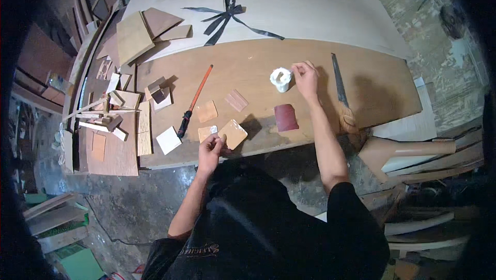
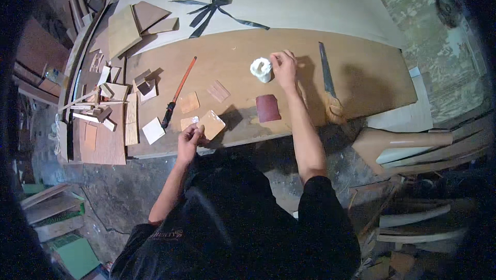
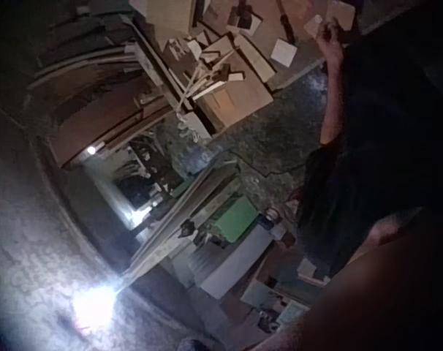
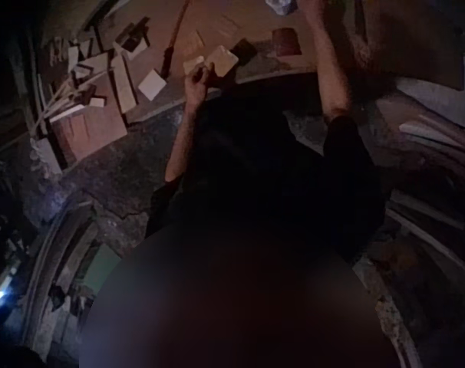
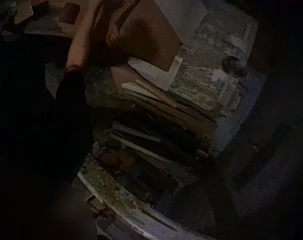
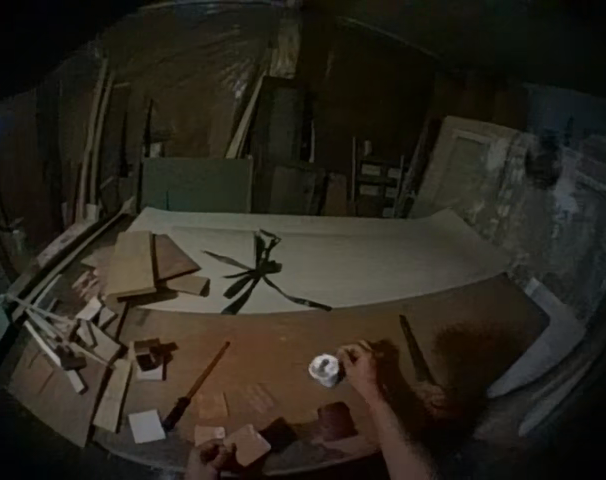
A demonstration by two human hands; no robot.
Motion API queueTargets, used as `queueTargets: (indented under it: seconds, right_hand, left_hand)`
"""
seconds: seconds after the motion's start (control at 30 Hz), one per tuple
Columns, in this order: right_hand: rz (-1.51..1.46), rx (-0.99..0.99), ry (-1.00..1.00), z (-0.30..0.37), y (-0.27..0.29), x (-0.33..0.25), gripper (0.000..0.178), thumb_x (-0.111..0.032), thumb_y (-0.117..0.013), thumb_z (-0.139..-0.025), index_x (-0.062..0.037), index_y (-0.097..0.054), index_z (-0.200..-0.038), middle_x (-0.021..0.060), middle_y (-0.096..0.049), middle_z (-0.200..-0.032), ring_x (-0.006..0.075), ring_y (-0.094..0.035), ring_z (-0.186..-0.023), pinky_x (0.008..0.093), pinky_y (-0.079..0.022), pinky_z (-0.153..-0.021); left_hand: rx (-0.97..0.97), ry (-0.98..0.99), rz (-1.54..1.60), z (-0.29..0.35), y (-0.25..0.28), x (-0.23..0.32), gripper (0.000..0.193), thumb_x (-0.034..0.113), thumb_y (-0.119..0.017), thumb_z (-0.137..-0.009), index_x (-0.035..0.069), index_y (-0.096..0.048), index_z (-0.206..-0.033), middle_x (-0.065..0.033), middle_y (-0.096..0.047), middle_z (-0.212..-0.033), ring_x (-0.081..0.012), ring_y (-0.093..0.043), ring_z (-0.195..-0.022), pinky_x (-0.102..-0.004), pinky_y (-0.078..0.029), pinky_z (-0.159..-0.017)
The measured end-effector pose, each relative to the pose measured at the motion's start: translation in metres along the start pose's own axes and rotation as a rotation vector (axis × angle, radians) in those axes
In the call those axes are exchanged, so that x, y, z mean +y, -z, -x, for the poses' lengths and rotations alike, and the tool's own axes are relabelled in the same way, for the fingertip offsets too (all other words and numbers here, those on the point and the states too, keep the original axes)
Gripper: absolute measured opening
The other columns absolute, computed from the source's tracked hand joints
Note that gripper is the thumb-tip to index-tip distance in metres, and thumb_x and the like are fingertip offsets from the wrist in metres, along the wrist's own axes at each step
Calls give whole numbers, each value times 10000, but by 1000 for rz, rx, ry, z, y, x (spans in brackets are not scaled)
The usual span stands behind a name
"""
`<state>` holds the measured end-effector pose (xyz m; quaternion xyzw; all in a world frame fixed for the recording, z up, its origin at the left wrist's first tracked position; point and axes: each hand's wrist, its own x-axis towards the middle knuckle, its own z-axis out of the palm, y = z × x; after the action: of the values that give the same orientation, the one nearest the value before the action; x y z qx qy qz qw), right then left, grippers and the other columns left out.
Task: Applying glue with a brush to small wooden pieces and assembling them into a box structure on a workbench.
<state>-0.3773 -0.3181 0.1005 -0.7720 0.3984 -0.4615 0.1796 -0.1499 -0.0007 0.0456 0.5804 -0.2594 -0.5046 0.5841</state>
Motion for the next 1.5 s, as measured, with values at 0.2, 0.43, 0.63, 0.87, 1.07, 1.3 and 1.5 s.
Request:
queueTargets:
  seconds: [0.2, 0.43, 0.63, 0.87, 1.07, 1.3, 1.5]
  right_hand:
    - [25, 93, -49, -4, 7, -24, 71, -59, -704, -864, 7, -688, -883, 113, -650, -849, 228, -676, -711, 329, -522, -651]
    - [-101, 205, -152, 9, 53, -41, 104, -74, -668, -931, 24, -672, -965, 61, -701, -804, 108, -614, -690, 264, -507, -650]
    - [-808, 197, -498, 60, 54, -71, 143, -128, -610, -997, 7, -613, -1044, 64, -655, -924, 125, -624, -770, 274, -524, -745]
    - [-1235, -71, -582, 136, 36, -122, 145, -89, -577, -1000, -16, -613, -1120, 118, -675, -1053, 188, -681, -855, 327, -572, -795]
    - [-1222, -134, -520, 140, 38, -144, 143, -67, -598, -980, -2, -613, -1107, 122, -663, -1101, 172, -659, -872, 333, -562, -815]
    - [-1233, -154, -410, 138, 39, -155, 186, -14, -607, -953, 8, -616, -1137, 144, -641, -1147, 194, -648, -949, 342, -553, -844]
    - [-1101, -255, -323, 139, 36, -155, 162, -18, -617, -943, 16, -631, -1101, 152, -614, -1156, 187, -621, -1019, 335, -545, -867]
  left_hand:
    - [-8, 26, 9, -2, 3, -7, 249, 250, -620, -1002, 2, -632, -1031, -24, -661, -805, -119, -658, -705, -273, -553, -664]
    - [14, 36, 80, -1, 3, 1, 234, 244, -608, -1006, 17, -643, -1052, -4, -616, -753, -112, -635, -661, -280, -551, -640]
    - [60, 61, 204, 1, -7, 27, 197, 264, -590, -1007, 71, -635, -1010, 19, -580, -823, -108, -612, -742, -290, -552, -638]
    - [6, 71, 284, 2, -5, 63, 206, 257, -542, -1028, 74, -625, -1069, 36, -600, -815, -51, -550, -671, -211, -431, -540]
    - [-24, 22, 188, 13, 0, 98, 223, 251, -537, -1032, 48, -628, -1050, 5, -635, -798, -58, -565, -635, -208, -398, -518]
    - [-32, 29, 228, 19, 1, 107, 239, 240, -534, -1034, 19, -624, -1033, -15, -634, -776, -74, -569, -587, -190, -386, -492]
    - [-49, 23, 248, 22, 4, 109, 235, 217, -517, -1038, 9, -625, -1029, -21, -632, -773, -76, -573, -593, -196, -390, -496]
